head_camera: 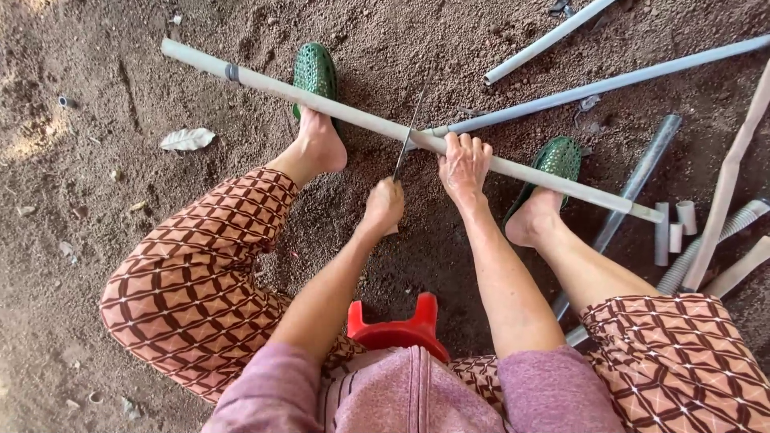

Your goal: The person sits on a small red stool on a dirt ground and uses a hand saw to cut a long white pipe. They hold the pipe steady with their left hand and saw back and forth with their right hand. Several other cut pipe pieces are visible on the ground nearby.

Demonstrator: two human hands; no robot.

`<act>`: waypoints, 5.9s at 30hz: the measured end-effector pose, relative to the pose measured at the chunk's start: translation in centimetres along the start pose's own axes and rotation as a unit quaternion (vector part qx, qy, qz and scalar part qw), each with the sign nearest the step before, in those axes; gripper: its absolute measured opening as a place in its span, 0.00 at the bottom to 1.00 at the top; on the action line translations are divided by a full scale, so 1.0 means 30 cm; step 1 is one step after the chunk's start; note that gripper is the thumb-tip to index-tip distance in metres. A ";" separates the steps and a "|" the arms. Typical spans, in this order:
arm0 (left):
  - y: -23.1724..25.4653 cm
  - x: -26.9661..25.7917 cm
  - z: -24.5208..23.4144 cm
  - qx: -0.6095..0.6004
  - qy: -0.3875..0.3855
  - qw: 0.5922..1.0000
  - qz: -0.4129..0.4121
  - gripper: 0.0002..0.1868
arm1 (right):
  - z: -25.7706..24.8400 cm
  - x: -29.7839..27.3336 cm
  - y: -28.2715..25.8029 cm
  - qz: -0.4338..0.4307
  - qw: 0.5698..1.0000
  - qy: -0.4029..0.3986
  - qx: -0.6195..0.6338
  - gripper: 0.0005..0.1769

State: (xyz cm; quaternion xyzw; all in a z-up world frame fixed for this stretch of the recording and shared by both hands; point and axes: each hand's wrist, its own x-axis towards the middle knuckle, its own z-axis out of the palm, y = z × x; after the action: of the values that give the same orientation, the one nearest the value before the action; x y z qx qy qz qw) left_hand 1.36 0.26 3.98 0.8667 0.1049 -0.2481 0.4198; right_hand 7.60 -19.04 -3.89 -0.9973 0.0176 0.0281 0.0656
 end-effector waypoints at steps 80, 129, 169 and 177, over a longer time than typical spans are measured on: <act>-0.002 -0.187 -0.049 0.093 -0.081 0.992 0.006 0.21 | -0.067 -0.002 -0.023 -0.004 0.999 -0.011 0.030 0.15; -0.097 0.068 0.005 -0.074 -0.027 0.997 0.025 0.25 | -0.043 -0.022 -0.028 -0.003 0.999 0.037 0.007 0.19; -0.091 -0.058 0.018 -0.083 -0.043 0.995 -0.017 0.22 | 0.035 -0.003 -0.017 0.003 0.999 0.046 0.008 0.18; -0.130 0.066 0.070 -0.024 -0.009 1.000 0.017 0.21 | 0.006 -0.004 -0.012 0.004 1.000 0.021 0.013 0.16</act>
State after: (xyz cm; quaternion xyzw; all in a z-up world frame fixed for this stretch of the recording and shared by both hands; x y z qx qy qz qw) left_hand 0.81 1.01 -0.76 0.8561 0.0920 -0.2457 0.4452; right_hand 7.49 -18.65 -4.02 -0.9967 0.0235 0.0071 0.0776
